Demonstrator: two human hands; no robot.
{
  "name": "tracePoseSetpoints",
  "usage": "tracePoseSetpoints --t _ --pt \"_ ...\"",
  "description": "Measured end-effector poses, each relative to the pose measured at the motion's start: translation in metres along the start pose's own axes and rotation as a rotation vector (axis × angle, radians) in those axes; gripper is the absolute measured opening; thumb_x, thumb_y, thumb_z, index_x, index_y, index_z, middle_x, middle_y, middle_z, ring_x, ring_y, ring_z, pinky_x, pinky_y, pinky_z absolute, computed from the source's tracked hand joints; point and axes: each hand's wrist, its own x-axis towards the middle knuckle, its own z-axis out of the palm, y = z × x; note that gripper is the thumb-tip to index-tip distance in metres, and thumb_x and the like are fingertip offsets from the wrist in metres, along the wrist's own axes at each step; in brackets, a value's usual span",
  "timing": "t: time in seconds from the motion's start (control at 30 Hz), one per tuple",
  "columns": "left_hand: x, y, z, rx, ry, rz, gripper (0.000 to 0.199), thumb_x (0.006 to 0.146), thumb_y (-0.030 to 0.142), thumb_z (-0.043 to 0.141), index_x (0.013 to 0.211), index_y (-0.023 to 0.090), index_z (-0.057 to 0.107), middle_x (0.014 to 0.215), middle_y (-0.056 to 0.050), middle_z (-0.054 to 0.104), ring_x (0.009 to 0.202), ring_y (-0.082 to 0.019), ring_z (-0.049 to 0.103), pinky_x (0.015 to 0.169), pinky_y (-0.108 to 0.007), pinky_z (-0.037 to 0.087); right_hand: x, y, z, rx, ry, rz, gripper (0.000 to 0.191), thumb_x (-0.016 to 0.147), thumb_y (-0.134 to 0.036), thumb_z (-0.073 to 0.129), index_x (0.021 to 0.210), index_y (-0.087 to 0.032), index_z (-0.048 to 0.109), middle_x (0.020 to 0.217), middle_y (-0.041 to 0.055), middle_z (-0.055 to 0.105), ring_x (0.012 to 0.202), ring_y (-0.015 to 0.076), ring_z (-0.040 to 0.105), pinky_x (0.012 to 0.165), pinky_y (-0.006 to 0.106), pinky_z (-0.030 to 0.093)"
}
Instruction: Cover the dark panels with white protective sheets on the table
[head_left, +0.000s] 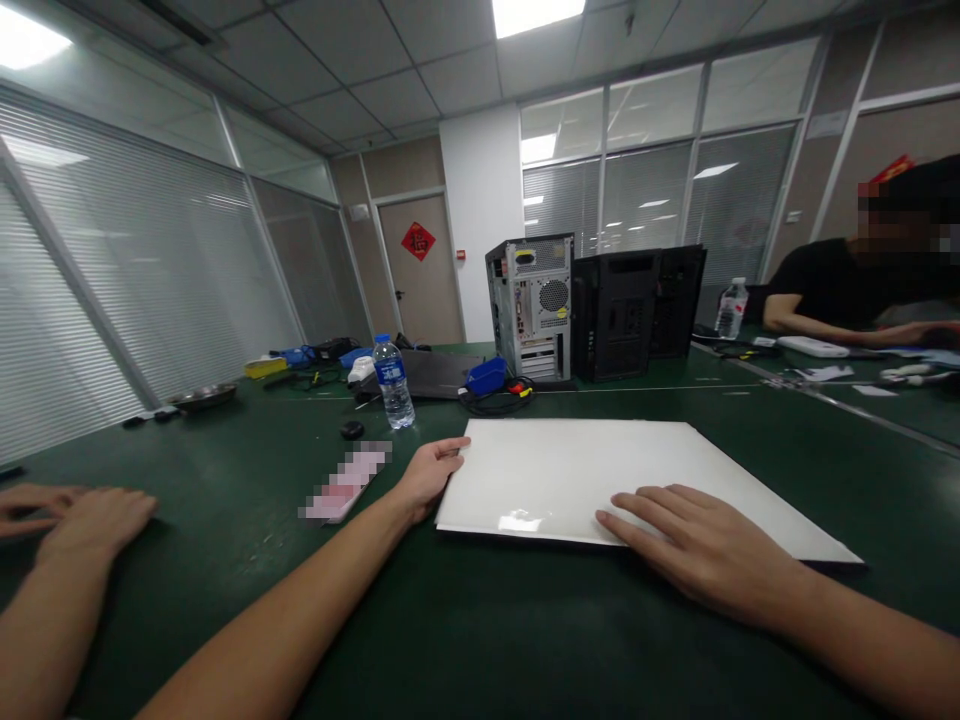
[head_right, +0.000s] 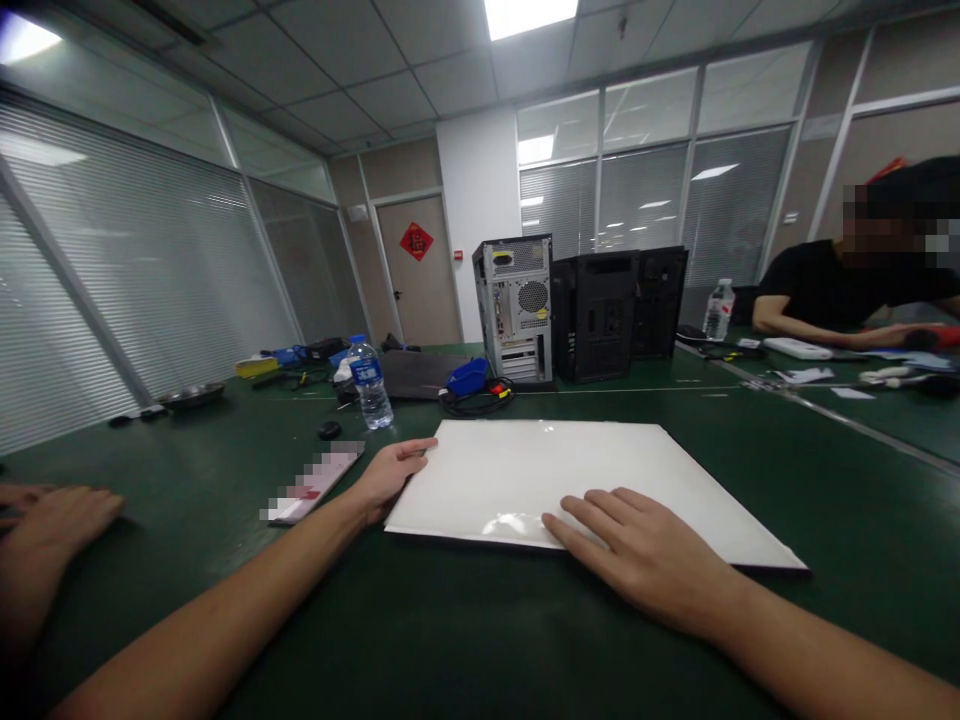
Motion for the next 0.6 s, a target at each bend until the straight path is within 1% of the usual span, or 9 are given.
tracePoseSetpoints --t 0.07,0.13,0.23,0.3,0.33,0.43,0.5,0.6 --pt "0.000 0.000 -0.001 0.008 0.010 -0.005 0.047 0.082 0.003 0.060 0.128 0.011 0.063 0.081 -0.005 0.072 0.058 -0.010 0.060 0.057 -0.021 0.047 0.004 -0.005 -0.001 -0.072 0.036 0.028 0.056 0.094 -0.015 0.040 0.150 -0.023 0.041 0.128 0.0141 0.062 0.104 0.0279 0.063 0.081 0.044 0.053" --pt "0.001 -0.001 -0.001 0.021 0.016 -0.006 0.047 0.081 0.003 0.061 0.127 0.011 0.063 0.081 -0.005 0.072 0.057 -0.010 0.059 0.057 -0.021 0.047 0.009 -0.009 -0.004 -0.130 0.079 0.037 0.053 0.093 -0.011 0.038 0.144 -0.019 0.048 0.122 0.0149 0.064 0.098 0.0266 0.063 0.077 0.041 0.052" --pt "0.002 -0.002 -0.001 0.038 0.019 -0.015 0.044 0.082 0.002 0.060 0.125 0.009 0.064 0.080 -0.005 0.072 0.056 -0.010 0.059 0.056 -0.020 0.047 0.011 -0.010 -0.007 -0.149 0.146 0.028 0.037 0.093 -0.010 0.039 0.121 -0.018 0.062 0.105 0.0119 0.067 0.087 0.0222 0.061 0.069 0.035 0.049" --pt "0.003 -0.003 -0.001 0.029 0.018 -0.031 0.043 0.081 0.002 0.060 0.124 0.009 0.065 0.080 -0.006 0.072 0.055 -0.010 0.059 0.055 -0.020 0.048 0.009 -0.008 -0.008 -0.141 0.188 0.029 0.027 0.093 -0.010 0.043 0.107 -0.018 0.064 0.095 0.0089 0.065 0.080 0.0193 0.058 0.067 0.032 0.046" --pt "0.004 -0.002 -0.001 0.014 0.018 -0.034 0.043 0.081 0.002 0.061 0.123 0.009 0.065 0.081 -0.006 0.072 0.056 -0.010 0.060 0.054 -0.020 0.049 0.007 -0.006 -0.008 -0.139 0.210 0.028 0.024 0.093 -0.010 0.045 0.104 -0.017 0.065 0.091 0.0077 0.064 0.079 0.0182 0.057 0.066 0.032 0.045" --pt "0.005 -0.002 -0.003 -0.062 0.008 -0.027 0.040 0.080 0.003 0.063 0.119 0.009 0.066 0.086 -0.007 0.073 0.059 -0.010 0.063 0.054 -0.019 0.050 0.003 0.004 -0.011 -0.152 0.278 0.039 0.021 0.091 -0.009 0.052 0.105 -0.017 0.066 0.086 0.0059 0.062 0.077 0.0168 0.055 0.067 0.031 0.042" --pt "0.007 -0.003 -0.006 -0.132 -0.010 -0.007 0.035 0.083 0.007 0.060 0.118 0.009 0.065 0.087 -0.008 0.073 0.061 -0.011 0.065 0.054 -0.019 0.051 0.001 0.014 -0.015 -0.162 0.301 0.070 0.021 0.090 -0.011 0.056 0.108 -0.017 0.066 0.085 0.0056 0.061 0.075 0.0160 0.054 0.066 0.031 0.041" --pt "0.008 -0.004 -0.010 -0.177 -0.095 0.022 0.036 0.093 0.020 0.053 0.127 0.011 0.057 0.077 -0.005 0.069 0.056 -0.015 0.066 0.050 -0.027 0.055 0.001 0.030 -0.028 -0.199 0.326 0.140 0.019 0.091 -0.017 0.061 0.108 -0.018 0.068 0.087 0.0055 0.062 0.073 0.0145 0.054 0.066 0.031 0.041"
